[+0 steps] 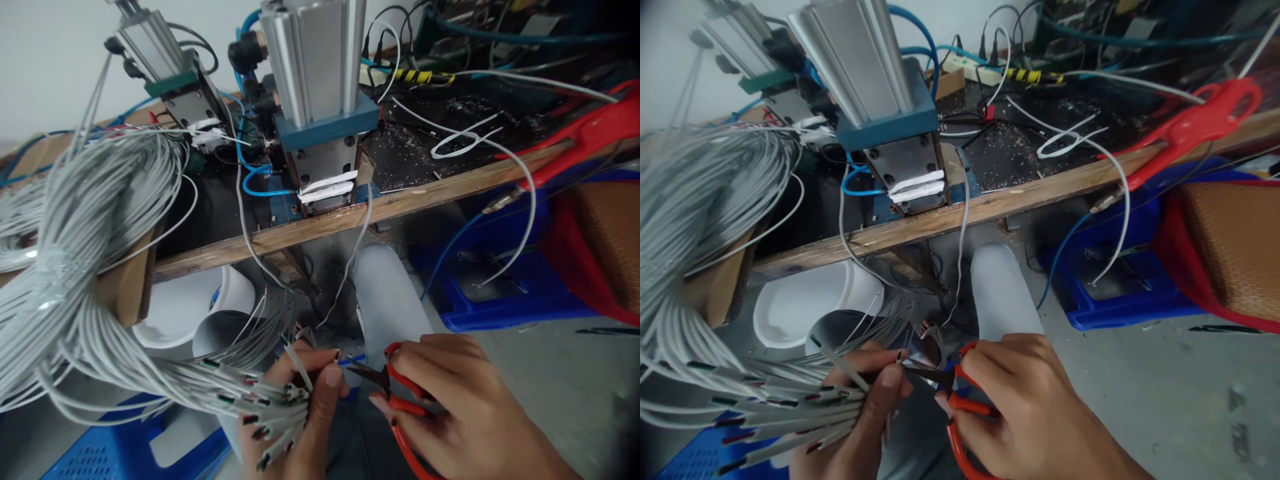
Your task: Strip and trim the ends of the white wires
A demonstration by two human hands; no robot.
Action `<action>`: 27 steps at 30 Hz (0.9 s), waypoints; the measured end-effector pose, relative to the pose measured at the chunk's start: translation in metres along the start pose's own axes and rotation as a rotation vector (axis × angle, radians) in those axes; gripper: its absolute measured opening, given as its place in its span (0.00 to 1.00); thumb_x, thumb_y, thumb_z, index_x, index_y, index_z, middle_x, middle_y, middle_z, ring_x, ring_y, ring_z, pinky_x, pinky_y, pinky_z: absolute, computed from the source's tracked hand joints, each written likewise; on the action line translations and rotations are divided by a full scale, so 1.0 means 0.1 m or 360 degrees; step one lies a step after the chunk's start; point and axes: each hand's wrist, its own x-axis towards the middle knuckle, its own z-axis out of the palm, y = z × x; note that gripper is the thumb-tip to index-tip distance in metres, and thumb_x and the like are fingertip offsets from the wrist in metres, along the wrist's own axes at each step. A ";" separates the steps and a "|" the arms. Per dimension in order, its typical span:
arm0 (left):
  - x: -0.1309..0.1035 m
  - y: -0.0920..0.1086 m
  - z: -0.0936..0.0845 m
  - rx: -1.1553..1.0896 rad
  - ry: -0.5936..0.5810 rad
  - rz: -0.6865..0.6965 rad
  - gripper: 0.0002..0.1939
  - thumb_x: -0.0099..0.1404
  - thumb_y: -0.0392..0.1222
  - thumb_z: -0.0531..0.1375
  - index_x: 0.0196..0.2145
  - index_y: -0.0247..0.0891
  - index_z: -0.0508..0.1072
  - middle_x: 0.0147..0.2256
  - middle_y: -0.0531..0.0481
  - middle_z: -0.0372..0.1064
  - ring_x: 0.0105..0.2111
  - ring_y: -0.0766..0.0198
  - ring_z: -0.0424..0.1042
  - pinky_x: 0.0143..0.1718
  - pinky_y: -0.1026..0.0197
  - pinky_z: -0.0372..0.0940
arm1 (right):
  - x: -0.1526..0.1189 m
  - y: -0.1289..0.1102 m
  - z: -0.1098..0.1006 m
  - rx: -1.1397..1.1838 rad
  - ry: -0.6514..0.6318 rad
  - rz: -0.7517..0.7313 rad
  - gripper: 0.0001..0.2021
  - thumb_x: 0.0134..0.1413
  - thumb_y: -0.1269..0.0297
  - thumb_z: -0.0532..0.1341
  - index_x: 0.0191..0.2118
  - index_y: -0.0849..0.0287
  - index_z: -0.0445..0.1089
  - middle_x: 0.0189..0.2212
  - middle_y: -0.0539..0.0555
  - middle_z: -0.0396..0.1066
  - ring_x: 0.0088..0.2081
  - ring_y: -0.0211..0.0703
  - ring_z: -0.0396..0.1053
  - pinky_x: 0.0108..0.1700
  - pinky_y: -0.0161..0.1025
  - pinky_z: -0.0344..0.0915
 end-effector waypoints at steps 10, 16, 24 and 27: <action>-0.04 0.03 0.01 0.0030 0.0045 -0.0027 0.08 0.60 0.36 0.67 0.30 0.52 0.83 0.21 0.62 0.74 0.21 0.72 0.72 0.25 0.72 0.63 | 0.01 -0.02 0.04 0.0070 0.0022 0.0034 0.12 0.62 0.68 0.61 0.28 0.55 0.58 0.20 0.43 0.61 0.21 0.35 0.57 0.28 0.38 0.52; -0.01 0.04 0.05 -0.0067 0.0004 0.0067 0.10 0.59 0.32 0.67 0.30 0.49 0.83 0.21 0.60 0.73 0.19 0.72 0.71 0.21 0.71 0.62 | 0.00 0.00 0.03 0.0029 0.0028 -0.0013 0.13 0.60 0.70 0.61 0.27 0.55 0.58 0.20 0.43 0.60 0.21 0.35 0.56 0.28 0.38 0.51; -0.04 0.04 0.05 0.0098 0.0081 0.0048 0.06 0.60 0.36 0.69 0.29 0.49 0.82 0.24 0.60 0.75 0.20 0.72 0.73 0.25 0.73 0.67 | 0.00 -0.02 0.04 0.0040 0.0022 0.0013 0.12 0.60 0.70 0.61 0.28 0.55 0.59 0.20 0.43 0.61 0.21 0.34 0.58 0.29 0.37 0.52; -0.04 0.01 0.00 0.0122 0.0059 0.0091 0.03 0.60 0.39 0.70 0.30 0.48 0.82 0.26 0.59 0.76 0.21 0.71 0.73 0.24 0.73 0.69 | 0.01 -0.02 0.04 0.0040 0.0027 0.0013 0.12 0.61 0.69 0.61 0.27 0.55 0.59 0.20 0.43 0.61 0.21 0.34 0.58 0.29 0.37 0.52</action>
